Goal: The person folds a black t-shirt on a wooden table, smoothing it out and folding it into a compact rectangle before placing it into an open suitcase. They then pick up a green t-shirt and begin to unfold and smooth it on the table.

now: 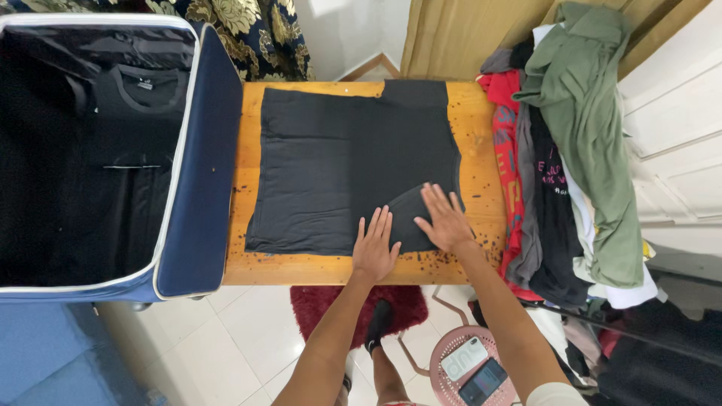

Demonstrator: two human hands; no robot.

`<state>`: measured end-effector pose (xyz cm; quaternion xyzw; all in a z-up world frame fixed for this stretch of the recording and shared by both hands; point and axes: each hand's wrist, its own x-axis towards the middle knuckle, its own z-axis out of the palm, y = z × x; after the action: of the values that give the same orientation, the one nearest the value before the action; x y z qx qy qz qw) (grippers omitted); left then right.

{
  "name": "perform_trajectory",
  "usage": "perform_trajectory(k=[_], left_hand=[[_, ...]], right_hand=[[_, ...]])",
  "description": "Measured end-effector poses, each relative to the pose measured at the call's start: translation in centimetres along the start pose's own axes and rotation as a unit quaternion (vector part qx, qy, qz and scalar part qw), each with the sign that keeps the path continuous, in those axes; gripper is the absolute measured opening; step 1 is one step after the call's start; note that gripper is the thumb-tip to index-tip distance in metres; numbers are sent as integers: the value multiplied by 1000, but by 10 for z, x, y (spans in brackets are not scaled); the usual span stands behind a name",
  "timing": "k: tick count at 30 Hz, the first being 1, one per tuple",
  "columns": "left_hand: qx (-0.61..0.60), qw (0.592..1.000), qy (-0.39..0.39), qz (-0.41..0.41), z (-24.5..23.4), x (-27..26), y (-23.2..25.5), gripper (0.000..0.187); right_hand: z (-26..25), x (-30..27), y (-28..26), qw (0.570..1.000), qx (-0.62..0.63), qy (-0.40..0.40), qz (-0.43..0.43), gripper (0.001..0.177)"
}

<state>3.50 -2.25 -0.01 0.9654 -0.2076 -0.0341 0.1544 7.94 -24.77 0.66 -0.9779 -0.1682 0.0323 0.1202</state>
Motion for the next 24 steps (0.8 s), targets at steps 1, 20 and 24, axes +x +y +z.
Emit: perform_trajectory(k=[1, 20, 24], left_hand=[[-1, 1000, 8, 2, 0, 0, 0, 77], [-7, 1000, 21, 8, -2, 0, -1, 76], [-13, 1000, 22, 8, -2, 0, -1, 78]], right_hand=[[-1, 3, 5, 1000, -14, 9, 16, 75], [9, -48, -8, 998, -19, 52, 39, 77], [11, -55, -3, 996, -55, 34, 64, 79]])
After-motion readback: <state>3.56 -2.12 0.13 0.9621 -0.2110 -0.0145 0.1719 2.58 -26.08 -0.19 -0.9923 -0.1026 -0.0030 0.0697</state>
